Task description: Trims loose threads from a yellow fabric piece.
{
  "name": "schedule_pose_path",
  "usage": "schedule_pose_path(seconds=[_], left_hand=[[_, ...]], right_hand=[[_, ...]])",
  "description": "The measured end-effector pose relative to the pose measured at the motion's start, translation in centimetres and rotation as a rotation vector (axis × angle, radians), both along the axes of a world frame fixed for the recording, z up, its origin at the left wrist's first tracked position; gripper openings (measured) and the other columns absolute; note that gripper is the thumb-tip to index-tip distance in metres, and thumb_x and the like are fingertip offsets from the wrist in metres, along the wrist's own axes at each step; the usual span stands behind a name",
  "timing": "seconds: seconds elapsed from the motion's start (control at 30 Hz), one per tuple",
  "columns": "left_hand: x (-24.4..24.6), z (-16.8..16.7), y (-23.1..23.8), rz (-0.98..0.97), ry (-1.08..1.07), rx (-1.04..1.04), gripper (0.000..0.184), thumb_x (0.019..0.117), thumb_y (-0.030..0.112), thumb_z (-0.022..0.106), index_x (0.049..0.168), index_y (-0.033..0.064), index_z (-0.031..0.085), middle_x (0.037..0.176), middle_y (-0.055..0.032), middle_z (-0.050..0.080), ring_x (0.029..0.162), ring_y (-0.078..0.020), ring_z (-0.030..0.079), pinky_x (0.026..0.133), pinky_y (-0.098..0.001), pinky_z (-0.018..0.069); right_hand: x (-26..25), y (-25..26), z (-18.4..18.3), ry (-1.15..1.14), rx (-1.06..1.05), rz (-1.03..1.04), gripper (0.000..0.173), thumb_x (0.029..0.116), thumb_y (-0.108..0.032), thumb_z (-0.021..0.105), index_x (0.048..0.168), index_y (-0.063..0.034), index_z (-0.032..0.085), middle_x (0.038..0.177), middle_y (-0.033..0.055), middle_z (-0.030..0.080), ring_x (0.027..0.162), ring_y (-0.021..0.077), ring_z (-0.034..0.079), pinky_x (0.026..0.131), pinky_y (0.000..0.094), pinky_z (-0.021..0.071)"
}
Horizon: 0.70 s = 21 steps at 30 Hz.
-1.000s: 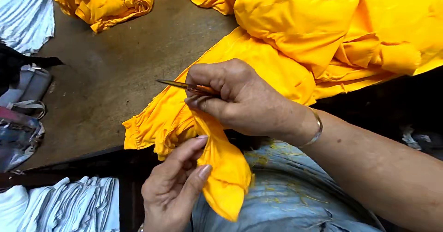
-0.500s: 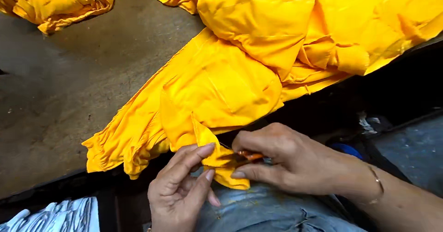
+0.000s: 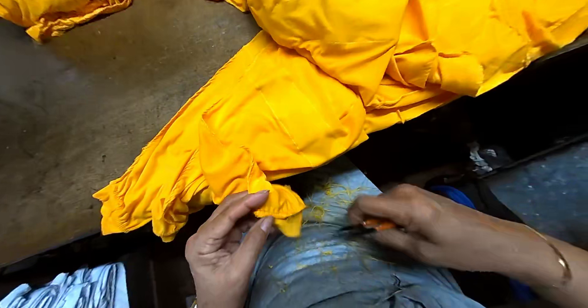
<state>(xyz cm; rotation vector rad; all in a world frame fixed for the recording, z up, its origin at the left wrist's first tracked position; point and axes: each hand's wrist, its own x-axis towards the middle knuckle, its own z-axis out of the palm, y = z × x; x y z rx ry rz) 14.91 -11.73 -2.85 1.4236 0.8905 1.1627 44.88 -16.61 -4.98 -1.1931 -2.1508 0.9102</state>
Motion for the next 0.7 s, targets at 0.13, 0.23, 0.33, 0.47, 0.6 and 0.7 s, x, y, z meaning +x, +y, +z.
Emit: schedule_pose_path(seconds=[0.13,0.23,0.33,0.47,0.6,0.7], left_hand=[[0.6,0.4,-0.5,-0.086,-0.116,-0.055,0.04,0.0891,-0.001,0.075,0.127,0.0064,0.069,0.118,-0.0165,0.069,0.077,-0.022,0.074,0.064,-0.033,0.066],[0.8,0.9,-0.7,-0.103,-0.139,-0.051,0.044,0.0864,-0.004,0.077,0.128,0.0068,0.068,0.118,-0.0164,0.068,0.076,-0.0218,0.073,0.062,-0.0321,0.066],[0.4,0.8,-0.9,-0.067,-0.083,-0.024,0.048,0.0818,-0.003,0.082,0.127,0.0083,0.067,0.119,-0.0138,0.065,0.078,-0.0218,0.072,0.062,-0.0326,0.0662],[-0.2,0.5,-1.2,-0.003,-0.052,-0.099,0.061,0.077,-0.003,0.085,0.128,0.0107,0.055,0.118,-0.014,0.061,0.077,-0.0236,0.071,0.06,-0.0342,0.0666],[-0.2,-0.4,-0.9,-0.013,0.008,-0.077,0.045,0.0844,-0.001,0.079,0.125,0.0113,0.063,0.121,-0.0149,0.066,0.083,-0.0253,0.073,0.066,-0.0346,0.066],[-0.1,-1.1,-0.6,-0.049,0.279,0.09,0.038,0.0909,0.005,0.072,0.126,0.0164,0.065,0.116,-0.0055,0.07,0.084,-0.0191,0.072,0.067,-0.0312,0.0646]], right_hand=[[-3.8,3.0,2.0,0.398,-0.131,-0.099,0.029,0.0952,-0.022,0.069,0.123,-0.0127,0.066,0.069,-0.0108,0.054,0.053,-0.0033,0.048,0.045,0.013,0.0448],[-6.5,5.0,1.7,0.474,-0.207,-0.015,0.011,0.0964,-0.017,0.07,0.105,-0.0097,0.069,0.072,-0.0058,0.063,0.059,0.0,0.058,0.05,0.0156,0.0503],[-6.5,5.7,1.6,0.566,-0.182,0.064,0.01,0.0986,-0.008,0.062,0.092,-0.0056,0.069,0.072,-0.0035,0.061,0.062,0.0013,0.056,0.052,0.0147,0.0463],[-2.8,4.5,2.3,0.926,-0.331,0.127,0.017,0.104,-0.019,0.056,0.095,-0.006,0.062,0.069,-0.0051,0.05,0.059,-0.0014,0.048,0.052,0.0125,0.0409],[0.3,2.0,3.1,1.217,-0.485,0.175,0.019,0.0959,-0.023,0.066,0.081,-0.0113,0.065,0.056,-0.0088,0.051,0.049,0.0002,0.052,0.046,0.0156,0.0454],[0.8,0.3,3.1,1.34,-0.459,0.198,0.022,0.0954,-0.021,0.066,0.075,-0.0123,0.063,0.057,-0.0096,0.052,0.051,-0.0007,0.053,0.048,0.0132,0.0441]])
